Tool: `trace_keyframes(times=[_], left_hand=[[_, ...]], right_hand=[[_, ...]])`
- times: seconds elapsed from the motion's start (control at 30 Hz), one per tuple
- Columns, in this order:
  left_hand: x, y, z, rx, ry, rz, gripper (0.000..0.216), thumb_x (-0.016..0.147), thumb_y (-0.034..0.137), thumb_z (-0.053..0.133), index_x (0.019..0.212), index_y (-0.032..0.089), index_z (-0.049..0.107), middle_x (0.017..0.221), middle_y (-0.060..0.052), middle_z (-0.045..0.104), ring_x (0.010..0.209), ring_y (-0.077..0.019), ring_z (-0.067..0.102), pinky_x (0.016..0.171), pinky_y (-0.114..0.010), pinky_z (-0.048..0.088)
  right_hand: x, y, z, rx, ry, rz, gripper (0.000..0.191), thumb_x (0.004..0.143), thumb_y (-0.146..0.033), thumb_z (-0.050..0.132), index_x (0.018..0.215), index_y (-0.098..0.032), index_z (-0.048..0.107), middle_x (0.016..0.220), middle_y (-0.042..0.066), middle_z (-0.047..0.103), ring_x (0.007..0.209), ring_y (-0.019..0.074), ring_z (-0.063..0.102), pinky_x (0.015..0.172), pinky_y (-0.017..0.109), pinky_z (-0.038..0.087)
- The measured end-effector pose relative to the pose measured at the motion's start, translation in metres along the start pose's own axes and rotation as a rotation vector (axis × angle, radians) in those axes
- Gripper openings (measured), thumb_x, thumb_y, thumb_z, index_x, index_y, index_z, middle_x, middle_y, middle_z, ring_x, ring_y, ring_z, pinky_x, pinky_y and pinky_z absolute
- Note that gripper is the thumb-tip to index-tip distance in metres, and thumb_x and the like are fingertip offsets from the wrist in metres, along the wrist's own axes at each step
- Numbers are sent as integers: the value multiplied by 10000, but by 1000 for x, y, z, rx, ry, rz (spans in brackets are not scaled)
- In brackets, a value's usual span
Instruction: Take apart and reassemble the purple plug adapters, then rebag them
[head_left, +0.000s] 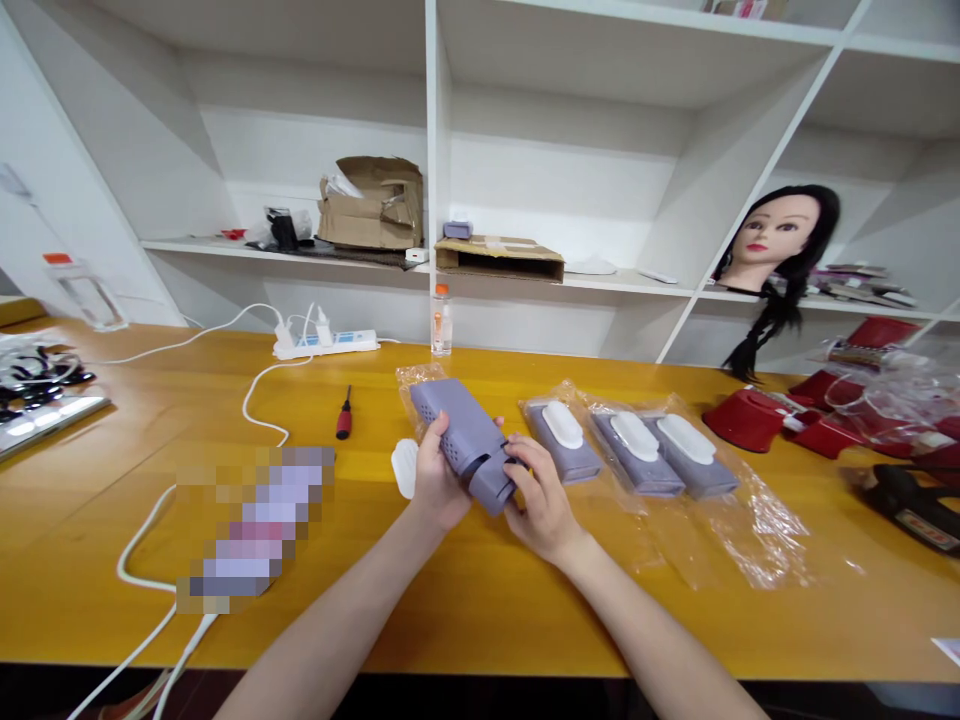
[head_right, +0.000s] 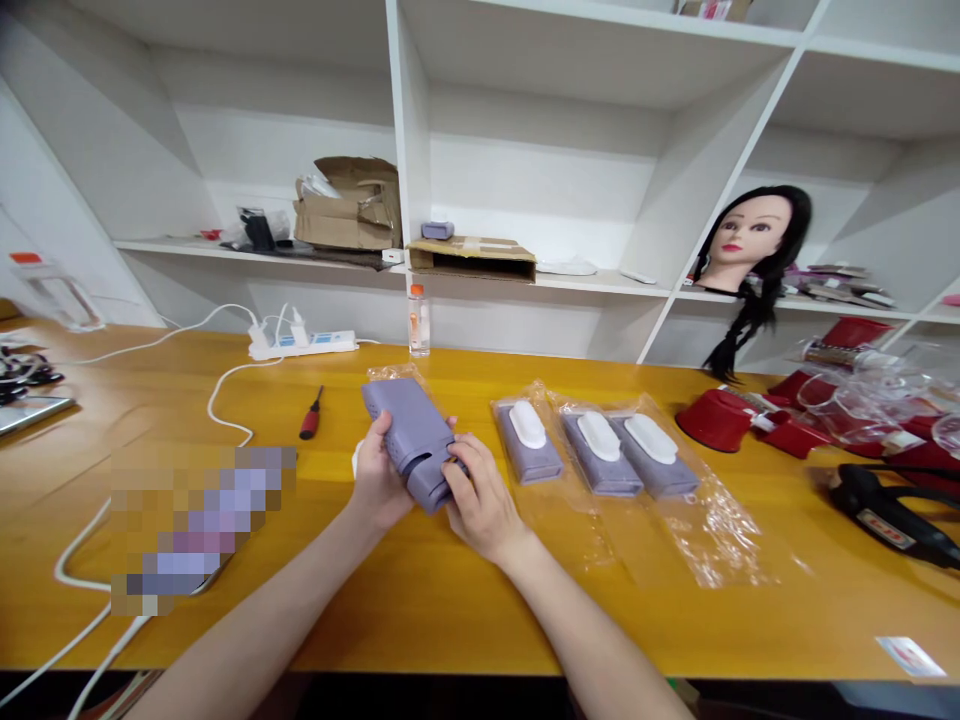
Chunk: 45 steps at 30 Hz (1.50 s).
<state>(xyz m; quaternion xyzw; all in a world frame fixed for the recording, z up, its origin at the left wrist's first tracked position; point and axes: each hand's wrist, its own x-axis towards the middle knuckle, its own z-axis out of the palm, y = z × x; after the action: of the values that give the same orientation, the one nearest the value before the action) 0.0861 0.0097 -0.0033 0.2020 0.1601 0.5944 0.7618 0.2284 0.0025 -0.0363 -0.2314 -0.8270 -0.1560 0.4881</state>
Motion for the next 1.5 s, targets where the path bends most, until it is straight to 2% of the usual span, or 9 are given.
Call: trace_keyframes(times=[0.2,0.3,0.43,0.5,0.6,0.77,0.93,1.2,1.5], left_hand=[[3,-9,-4,42,173,14,412,740,495,531,907,127,613,825,-94,672,849,-241,624,762,-335,483],[-1,-9,1,89,171,5,355,759,483,511,855,154,604,805,-66,660,843,-223,619,720,-308,474],[-6,-5,7,88,60,-26,236,813,400,438,869,209,565,816,-22,644,852,-189,608,707,-302,463],[-5,-5,6,162,42,3,150,791,330,501,894,232,549,843,0,643,816,-161,608,700,-286,458],[1,-7,-1,326,73,81,188,714,259,631,885,214,566,857,-1,649,762,-137,604,677,-254,452],[12,-6,-11,287,100,146,309,649,176,689,938,200,583,918,-28,665,849,-180,609,711,-298,485],[14,-2,-10,204,199,136,347,700,177,633,1036,203,552,927,-46,670,872,-206,623,711,-322,508],[13,-3,-12,189,226,147,379,723,186,614,1090,229,531,980,-38,658,849,-187,629,726,-346,516],[12,1,-13,202,184,169,412,705,190,633,1100,232,524,974,-38,660,890,-201,624,736,-338,514]], right_hand=[[-4,-4,5,2,-80,93,563,727,-43,478,1248,-184,317,1173,166,471,1163,280,437,887,498,461],[-5,-5,8,26,-100,185,558,735,-56,480,1253,-192,324,1192,153,490,1158,263,453,913,472,446],[0,-3,8,172,44,568,502,695,-168,613,1151,-223,409,1055,80,579,973,217,571,832,386,489],[4,1,5,302,175,776,507,639,-217,676,1089,-215,442,967,50,596,863,195,592,767,348,500],[11,5,-1,636,308,1020,498,579,-236,721,1017,-207,486,884,16,606,791,170,588,724,312,490],[14,3,-2,1195,223,1337,406,557,-210,747,913,-210,549,834,-15,620,722,137,583,628,262,488],[11,-3,5,1425,201,1336,348,597,-208,720,912,-217,573,946,2,638,783,139,601,688,270,488],[9,-4,10,1372,269,1395,379,551,-187,752,893,-206,590,875,-7,649,775,133,594,686,249,478],[13,-6,4,1268,296,1346,453,546,-224,763,935,-243,531,820,-33,593,719,120,559,609,231,487]])
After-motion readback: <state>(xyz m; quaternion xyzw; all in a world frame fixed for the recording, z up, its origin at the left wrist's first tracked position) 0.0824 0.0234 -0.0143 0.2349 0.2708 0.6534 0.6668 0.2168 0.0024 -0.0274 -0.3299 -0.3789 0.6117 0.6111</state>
